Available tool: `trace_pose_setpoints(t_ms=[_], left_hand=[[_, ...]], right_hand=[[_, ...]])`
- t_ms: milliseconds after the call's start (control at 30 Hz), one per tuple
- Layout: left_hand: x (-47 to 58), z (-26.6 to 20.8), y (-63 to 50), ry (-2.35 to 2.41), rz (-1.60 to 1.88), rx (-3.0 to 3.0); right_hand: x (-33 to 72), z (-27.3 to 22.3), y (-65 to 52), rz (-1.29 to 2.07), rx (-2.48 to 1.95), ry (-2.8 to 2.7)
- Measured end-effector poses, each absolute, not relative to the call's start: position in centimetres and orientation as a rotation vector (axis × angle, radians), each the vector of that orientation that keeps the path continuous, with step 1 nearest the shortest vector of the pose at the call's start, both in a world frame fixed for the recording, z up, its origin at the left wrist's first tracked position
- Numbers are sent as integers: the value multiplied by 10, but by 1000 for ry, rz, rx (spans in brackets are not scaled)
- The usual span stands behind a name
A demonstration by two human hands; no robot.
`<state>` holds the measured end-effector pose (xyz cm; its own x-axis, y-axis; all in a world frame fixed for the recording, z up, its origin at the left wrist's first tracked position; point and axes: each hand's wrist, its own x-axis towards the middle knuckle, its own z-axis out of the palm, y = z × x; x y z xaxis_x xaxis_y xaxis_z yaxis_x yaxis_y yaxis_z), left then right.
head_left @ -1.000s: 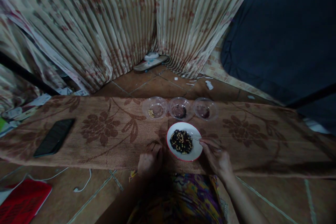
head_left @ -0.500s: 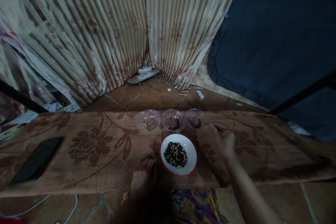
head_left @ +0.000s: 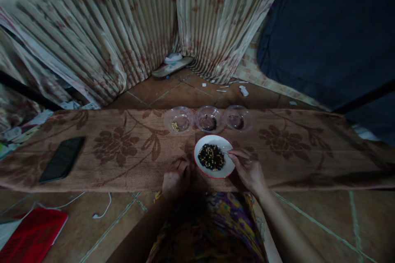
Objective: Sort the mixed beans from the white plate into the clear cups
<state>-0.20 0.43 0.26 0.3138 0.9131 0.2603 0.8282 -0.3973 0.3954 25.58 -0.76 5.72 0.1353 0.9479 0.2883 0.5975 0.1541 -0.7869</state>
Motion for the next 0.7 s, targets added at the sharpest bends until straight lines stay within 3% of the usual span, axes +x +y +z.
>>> trace_pose_setpoints(t_ms=[700], left_hand=[[-2,2,4,1596,719,2409]], right_hand=[[254,40,-4,480,-1548,-1571]])
